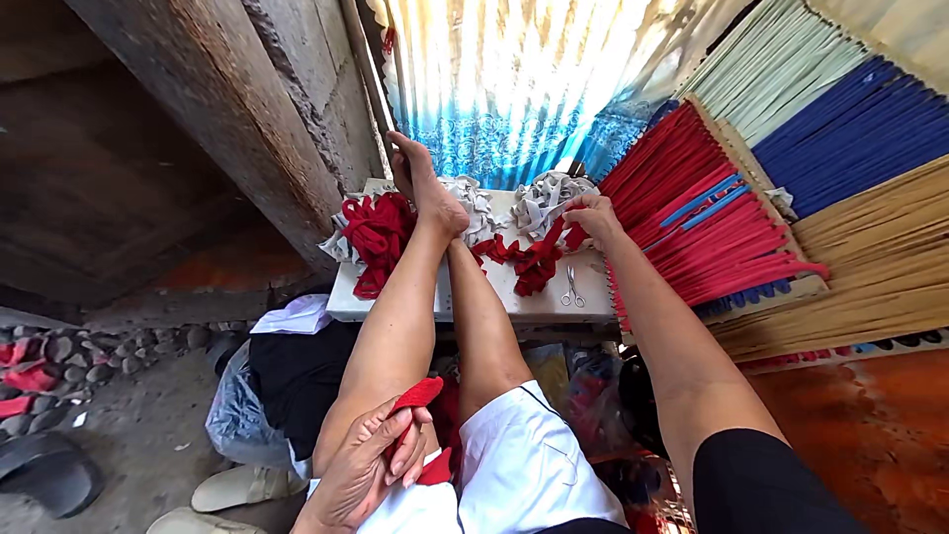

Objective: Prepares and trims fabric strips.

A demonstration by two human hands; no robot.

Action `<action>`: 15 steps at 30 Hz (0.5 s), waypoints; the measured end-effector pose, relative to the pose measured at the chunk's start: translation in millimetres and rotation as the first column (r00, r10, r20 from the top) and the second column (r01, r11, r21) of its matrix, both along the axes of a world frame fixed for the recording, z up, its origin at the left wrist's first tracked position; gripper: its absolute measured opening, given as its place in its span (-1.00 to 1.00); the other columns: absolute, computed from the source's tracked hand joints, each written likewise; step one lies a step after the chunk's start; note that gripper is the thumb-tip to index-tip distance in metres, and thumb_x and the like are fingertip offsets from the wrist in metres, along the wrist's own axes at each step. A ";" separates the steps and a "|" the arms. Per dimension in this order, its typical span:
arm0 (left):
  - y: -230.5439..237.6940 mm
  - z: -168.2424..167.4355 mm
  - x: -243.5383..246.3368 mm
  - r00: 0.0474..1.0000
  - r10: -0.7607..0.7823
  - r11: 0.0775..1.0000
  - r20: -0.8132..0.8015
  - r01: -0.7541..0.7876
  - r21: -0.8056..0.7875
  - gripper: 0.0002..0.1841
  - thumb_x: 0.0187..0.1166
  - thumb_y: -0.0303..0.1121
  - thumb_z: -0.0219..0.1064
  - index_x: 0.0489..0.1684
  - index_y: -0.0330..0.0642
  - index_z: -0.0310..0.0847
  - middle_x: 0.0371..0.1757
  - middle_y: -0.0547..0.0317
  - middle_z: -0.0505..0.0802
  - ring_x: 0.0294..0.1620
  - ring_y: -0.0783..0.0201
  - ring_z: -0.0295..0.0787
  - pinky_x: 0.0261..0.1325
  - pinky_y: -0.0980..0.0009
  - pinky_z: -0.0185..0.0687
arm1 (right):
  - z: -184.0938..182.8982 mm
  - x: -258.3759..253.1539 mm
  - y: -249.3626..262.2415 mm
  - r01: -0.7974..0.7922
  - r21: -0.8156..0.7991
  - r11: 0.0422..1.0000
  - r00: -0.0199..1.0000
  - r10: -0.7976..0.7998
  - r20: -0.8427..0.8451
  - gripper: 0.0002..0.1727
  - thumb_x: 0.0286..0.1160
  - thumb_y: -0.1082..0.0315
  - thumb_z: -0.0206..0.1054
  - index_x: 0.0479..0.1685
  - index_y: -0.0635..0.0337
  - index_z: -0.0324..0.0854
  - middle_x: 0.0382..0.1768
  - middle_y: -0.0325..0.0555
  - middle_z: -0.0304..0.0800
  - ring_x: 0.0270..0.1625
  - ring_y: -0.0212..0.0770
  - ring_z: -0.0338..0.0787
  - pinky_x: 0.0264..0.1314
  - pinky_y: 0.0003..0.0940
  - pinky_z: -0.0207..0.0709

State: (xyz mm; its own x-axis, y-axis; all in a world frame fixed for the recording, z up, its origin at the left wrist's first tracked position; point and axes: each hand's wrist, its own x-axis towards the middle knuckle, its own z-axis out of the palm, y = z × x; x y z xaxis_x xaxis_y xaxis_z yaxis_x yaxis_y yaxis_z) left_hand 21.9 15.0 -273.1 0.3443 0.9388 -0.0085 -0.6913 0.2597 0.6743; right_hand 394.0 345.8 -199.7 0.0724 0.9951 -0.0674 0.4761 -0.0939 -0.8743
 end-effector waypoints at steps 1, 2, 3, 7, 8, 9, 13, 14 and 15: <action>0.2 -0.1 0.3 1.000 0.001 1.000 -0.005 -0.001 0.002 -0.72 0.79 -0.26 0.19 0.06 -0.25 0.76 -0.68 0.33 0.60 -0.74 0.49 0.53 -0.60 0.54 0.60 | 4.4 0.1 2.0 0.005 0.013 1.000 0.999 -0.004 -0.043 -0.74 0.42 0.53 0.42 0.08 0.32 0.69 -0.32 -0.06 0.82 -0.34 -0.29 0.73 -0.14 -0.29 0.65; 0.5 -0.3 0.3 1.000 0.001 1.000 -0.006 -0.001 0.004 -0.72 0.79 -0.26 0.19 0.06 -0.25 0.76 -0.68 0.33 0.60 -0.75 0.49 0.52 -0.61 0.54 0.60 | 8.3 0.8 5.0 0.012 0.019 1.000 0.995 -0.010 -0.097 -0.75 0.41 0.53 0.41 0.06 0.29 0.70 -0.33 -0.08 0.82 -0.34 -0.29 0.74 -0.15 -0.29 0.66; 0.6 -0.6 0.2 1.000 -0.002 1.000 -0.003 0.002 0.007 -0.72 0.79 -0.26 0.19 0.07 -0.26 0.76 -0.68 0.33 0.60 -0.75 0.49 0.52 -0.61 0.54 0.59 | 13.3 0.6 7.3 0.021 0.017 1.000 0.989 -0.018 -0.148 -0.76 0.40 0.53 0.40 0.04 0.26 0.71 -0.33 -0.11 0.81 -0.33 -0.29 0.74 -0.15 -0.29 0.66; 0.7 -1.3 0.6 1.000 -0.004 1.000 0.005 0.004 0.006 -0.71 0.79 -0.26 0.19 0.07 -0.27 0.75 -0.69 0.33 0.58 -0.75 0.48 0.52 -0.60 0.53 0.61 | 44.5 -4.5 3.8 0.041 -0.026 0.999 0.984 -0.045 -0.174 -0.54 0.29 0.65 0.26 0.24 0.23 0.63 -0.13 0.00 0.81 -0.21 -0.17 0.78 -0.16 -0.21 0.69; 0.8 -1.5 0.6 1.000 -0.004 1.000 0.007 0.004 0.008 -0.71 0.79 -0.27 0.18 0.07 -0.28 0.75 -0.69 0.33 0.58 -0.75 0.48 0.52 -0.60 0.53 0.61 | 51.5 -5.6 2.7 0.031 -0.019 0.999 0.989 -0.033 -0.145 -0.50 0.24 0.68 0.21 0.27 0.26 0.57 -0.12 0.01 0.81 -0.24 -0.19 0.79 -0.19 -0.23 0.70; 0.9 -1.5 0.6 1.000 -0.006 1.000 0.008 0.006 0.010 -0.71 0.79 -0.27 0.18 0.07 -0.28 0.75 -0.68 0.34 0.58 -0.75 0.48 0.52 -0.60 0.53 0.61 | 58.3 -6.3 2.3 0.017 -0.012 1.000 0.993 -0.019 -0.120 -0.47 0.23 0.69 0.16 0.31 0.29 0.50 -0.12 0.02 0.81 -0.27 -0.19 0.80 -0.21 -0.25 0.71; 0.7 -1.6 0.9 1.000 -0.001 1.000 0.004 0.001 0.007 -0.71 0.80 -0.28 0.18 0.08 -0.30 0.75 -0.68 0.33 0.58 -0.75 0.48 0.51 -0.61 0.54 0.59 | 82.9 -3.7 4.5 -0.039 0.103 0.994 0.996 0.047 -0.075 -0.44 0.29 0.70 0.10 0.40 0.35 0.44 -0.10 0.04 0.79 -0.29 -0.23 0.80 -0.19 -0.30 0.72; 0.5 -1.6 1.1 1.000 0.003 1.000 0.000 -0.003 0.009 -0.71 0.80 -0.28 0.17 0.07 -0.29 0.75 -0.69 0.33 0.58 -0.76 0.48 0.51 -0.61 0.54 0.59 | 88.9 -3.2 5.1 -0.032 0.142 0.989 0.997 0.041 -0.064 -0.46 0.31 0.67 0.10 0.39 0.35 0.47 -0.09 0.03 0.78 -0.26 -0.24 0.79 -0.16 -0.32 0.72; 0.5 -1.7 1.3 1.000 0.006 1.000 -0.005 -0.006 0.011 -0.71 0.80 -0.28 0.17 0.07 -0.29 0.75 -0.69 0.34 0.57 -0.76 0.49 0.50 -0.61 0.54 0.59 | 95.1 -2.8 5.2 -0.018 0.173 0.985 0.998 0.029 -0.058 -0.49 0.35 0.66 0.11 0.37 0.35 0.50 -0.04 0.05 0.76 -0.18 -0.22 0.78 -0.09 -0.28 0.71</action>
State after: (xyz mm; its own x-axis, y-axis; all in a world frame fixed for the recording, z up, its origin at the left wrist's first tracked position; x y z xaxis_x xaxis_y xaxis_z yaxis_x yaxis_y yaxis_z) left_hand 23.1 15.5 -274.8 0.3385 0.9410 0.0002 -0.6897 0.2480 0.6803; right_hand 391.2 351.0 -104.6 0.0497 0.9936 0.1012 0.4227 0.0708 -0.9035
